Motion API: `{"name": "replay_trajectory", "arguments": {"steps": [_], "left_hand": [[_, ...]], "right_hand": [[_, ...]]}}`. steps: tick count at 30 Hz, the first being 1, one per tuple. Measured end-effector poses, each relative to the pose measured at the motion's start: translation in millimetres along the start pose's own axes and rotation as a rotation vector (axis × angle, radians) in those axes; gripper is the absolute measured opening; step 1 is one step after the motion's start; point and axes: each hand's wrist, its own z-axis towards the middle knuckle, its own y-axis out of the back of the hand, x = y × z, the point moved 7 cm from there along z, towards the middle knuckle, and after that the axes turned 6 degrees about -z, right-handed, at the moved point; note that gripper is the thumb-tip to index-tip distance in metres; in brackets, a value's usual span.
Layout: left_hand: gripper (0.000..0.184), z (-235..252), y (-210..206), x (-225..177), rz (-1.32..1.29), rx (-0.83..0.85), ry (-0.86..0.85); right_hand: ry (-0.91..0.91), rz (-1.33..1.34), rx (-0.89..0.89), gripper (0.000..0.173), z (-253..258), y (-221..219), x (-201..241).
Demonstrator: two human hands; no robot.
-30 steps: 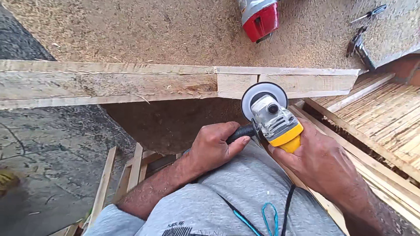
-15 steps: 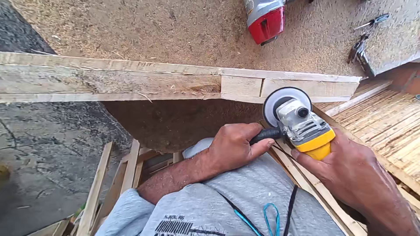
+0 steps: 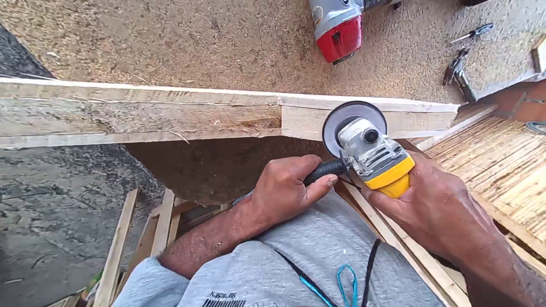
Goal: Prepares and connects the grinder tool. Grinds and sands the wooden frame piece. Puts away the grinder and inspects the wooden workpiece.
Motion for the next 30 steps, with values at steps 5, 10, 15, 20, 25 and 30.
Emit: {"name": "replay_trajectory", "arguments": {"steps": [5, 10, 15, 20, 25, 30], "left_hand": [[0.042, -4, -1, -5, 0.026, -0.002, 0.007], [0.043, 9, -12, -11, 0.029, 0.040, -0.030], [0.043, -17, 8, 7, 0.046, -0.020, -0.006], [0.043, -3, -27, -7, -0.030, 0.022, -0.066], [0.043, -24, 3, 13, 0.027, -0.014, -0.043], [0.043, -21, -4, 9, 0.008, -0.027, -0.048]], "right_hand": [[0.000, 0.028, 0.015, 0.071, -1, -4, -3], [-0.036, 0.029, 0.005, 0.071, -7, 3, -18], [0.075, 0.030, -0.030, 0.074, 2, -14, 14], [-0.033, -0.012, -0.036, 0.073, -23, -4, -19], [0.036, 0.013, -0.040, 0.076, -10, -20, 17], [-0.001, 0.029, -0.045, 0.075, -15, -20, 8]]}}
